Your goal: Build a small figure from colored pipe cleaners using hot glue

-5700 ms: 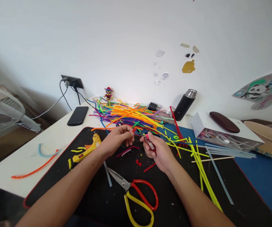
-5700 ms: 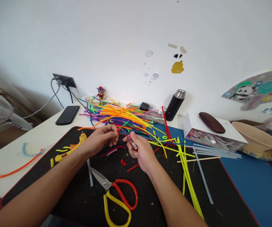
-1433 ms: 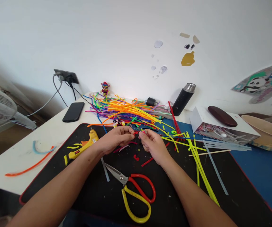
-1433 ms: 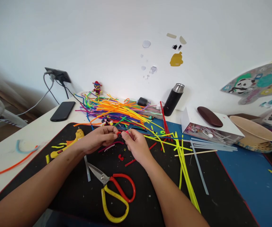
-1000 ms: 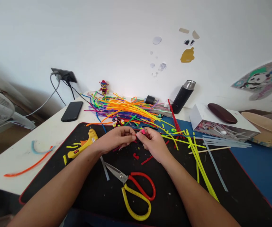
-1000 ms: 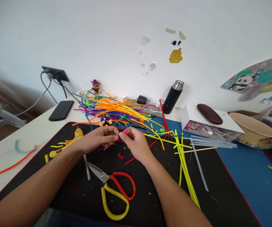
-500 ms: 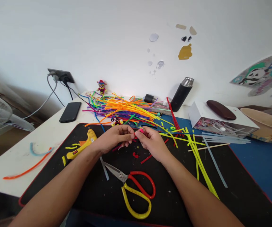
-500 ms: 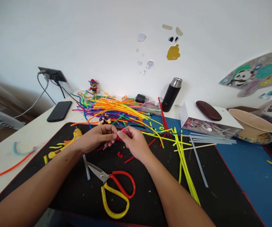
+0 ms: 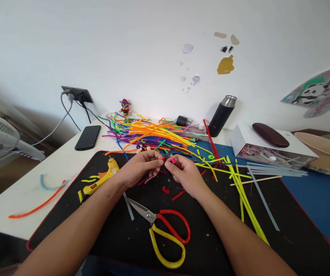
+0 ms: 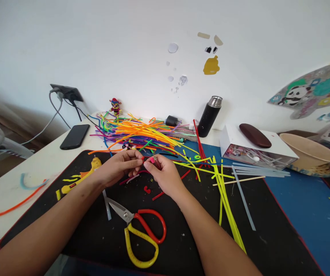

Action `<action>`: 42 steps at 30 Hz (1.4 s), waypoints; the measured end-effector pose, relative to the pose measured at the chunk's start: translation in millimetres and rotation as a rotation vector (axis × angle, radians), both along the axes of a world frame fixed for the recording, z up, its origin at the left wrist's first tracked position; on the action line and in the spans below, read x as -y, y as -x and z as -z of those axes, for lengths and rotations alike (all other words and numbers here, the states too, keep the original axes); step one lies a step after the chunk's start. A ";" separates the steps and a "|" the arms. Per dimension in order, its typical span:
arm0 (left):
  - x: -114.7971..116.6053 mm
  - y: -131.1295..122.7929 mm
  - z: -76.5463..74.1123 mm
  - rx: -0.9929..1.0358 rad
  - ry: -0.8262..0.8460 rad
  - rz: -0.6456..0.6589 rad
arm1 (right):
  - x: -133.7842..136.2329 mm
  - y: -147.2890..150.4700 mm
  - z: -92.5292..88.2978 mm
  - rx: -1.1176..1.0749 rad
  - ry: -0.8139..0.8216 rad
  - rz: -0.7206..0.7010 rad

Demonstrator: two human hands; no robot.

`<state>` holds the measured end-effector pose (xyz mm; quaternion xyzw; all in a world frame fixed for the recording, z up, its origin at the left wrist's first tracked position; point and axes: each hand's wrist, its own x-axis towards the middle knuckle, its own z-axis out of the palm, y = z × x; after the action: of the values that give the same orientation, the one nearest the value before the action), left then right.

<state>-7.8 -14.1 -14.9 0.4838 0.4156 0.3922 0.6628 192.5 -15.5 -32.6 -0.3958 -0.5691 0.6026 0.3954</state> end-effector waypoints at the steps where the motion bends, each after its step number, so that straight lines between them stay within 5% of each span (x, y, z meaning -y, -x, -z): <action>1: -0.1 0.1 0.3 0.001 0.001 0.003 | -0.1 0.0 0.1 -0.002 -0.001 -0.002; 42: 0.4 -1.2 -0.2 0.039 0.023 -0.029 | -1.4 0.3 3.2 -0.075 0.029 -0.023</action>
<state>-6.6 -14.5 -14.7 0.4624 0.4138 0.4063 0.6708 192.2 -14.2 -35.8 -0.3720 -0.5495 0.6296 0.4040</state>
